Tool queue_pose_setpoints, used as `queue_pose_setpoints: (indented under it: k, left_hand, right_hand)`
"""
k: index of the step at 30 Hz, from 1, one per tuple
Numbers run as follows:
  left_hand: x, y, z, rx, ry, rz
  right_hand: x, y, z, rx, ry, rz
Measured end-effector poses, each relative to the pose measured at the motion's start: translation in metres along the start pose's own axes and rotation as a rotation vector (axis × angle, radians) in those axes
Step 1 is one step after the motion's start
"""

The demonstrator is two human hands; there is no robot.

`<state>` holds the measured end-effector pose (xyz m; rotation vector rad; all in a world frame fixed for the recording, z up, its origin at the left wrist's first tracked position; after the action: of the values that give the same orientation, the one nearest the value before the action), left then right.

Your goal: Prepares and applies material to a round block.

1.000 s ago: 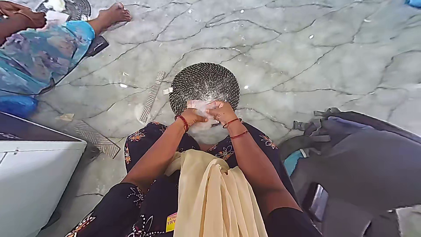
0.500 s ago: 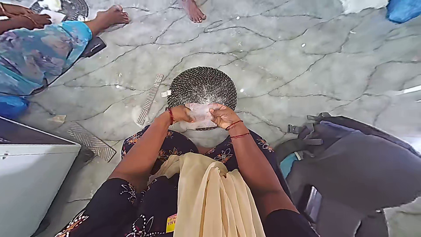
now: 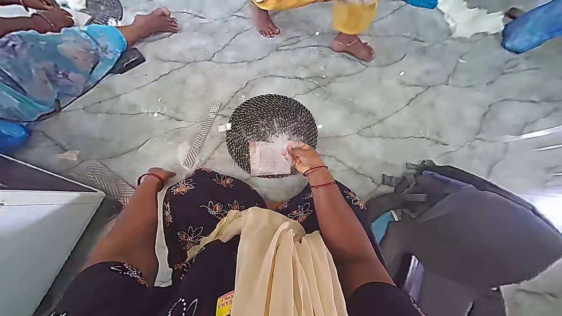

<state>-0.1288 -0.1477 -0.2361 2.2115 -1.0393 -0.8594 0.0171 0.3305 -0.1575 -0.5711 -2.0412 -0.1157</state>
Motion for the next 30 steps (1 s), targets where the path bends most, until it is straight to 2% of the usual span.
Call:
queue_pose_setpoints:
  k: [3, 5, 7, 12, 13, 16, 18, 19, 21, 23, 26, 30]
  left_hand:
    - [0.027, -0.011, -0.01, 0.006, 0.105, -0.035]
    - [0.02, -0.008, -0.004, 0.024, 0.084, 0.119]
    - [-0.001, 0.007, 0.002, -0.033, 0.016, 0.249]
    - [-0.108, 0.042, -0.05, -0.12, -0.219, 0.308]
    - [-0.13, 0.041, -0.059, -0.125, -0.325, 0.249]
    - [-0.195, 0.004, -0.107, 0.01, -0.645, 0.063]
    - [-0.231, -0.044, -0.152, 0.196, -0.805, -0.079]
    - [-0.242, -0.072, -0.166, 0.331, -0.83, -0.2]
    - [-0.252, -0.124, -0.182, 0.577, -0.788, -0.456]
    - [-0.255, -0.156, -0.188, 0.718, -0.66, -0.634]
    - [-0.246, -0.184, -0.18, 0.822, -0.432, -0.85]
    - [-0.237, -0.195, -0.176, 0.877, -0.321, -1.028]
  right_hand:
    - [-0.001, 0.006, 0.002, -0.089, 0.016, -0.078]
    - [-0.001, 0.012, 0.006, -0.146, 0.042, -0.185]
    - [-0.001, 0.017, 0.009, -0.181, 0.054, -0.301]
    - [0.002, 0.017, 0.011, -0.191, 0.071, -0.463]
    - [0.003, 0.016, 0.01, -0.18, 0.075, -0.468]
    - [0.005, 0.009, 0.007, -0.115, 0.085, -0.471]
    - [0.007, 0.001, 0.004, -0.062, 0.098, -0.454]
    - [0.008, -0.003, 0.002, -0.033, 0.109, -0.443]
    - [0.008, -0.008, 0.001, 0.011, 0.152, -0.451]
    - [0.007, -0.011, 0.001, 0.037, 0.176, -0.511]
    - [0.005, -0.013, 0.0, 0.077, 0.188, -0.607]
    - [0.004, -0.022, 0.002, 0.15, 0.21, -0.687]
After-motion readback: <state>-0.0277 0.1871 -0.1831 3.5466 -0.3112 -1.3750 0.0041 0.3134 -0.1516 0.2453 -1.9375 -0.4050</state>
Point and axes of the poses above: each hand's wrist, its own z-axis towards the middle knuckle, its own y-axis out of the back of the hand, x = y × z, the point moved 10 cm from there along z, towards the middle knuckle, and after that the axes turned 13 degrees about -z, right-handed, at the moved point
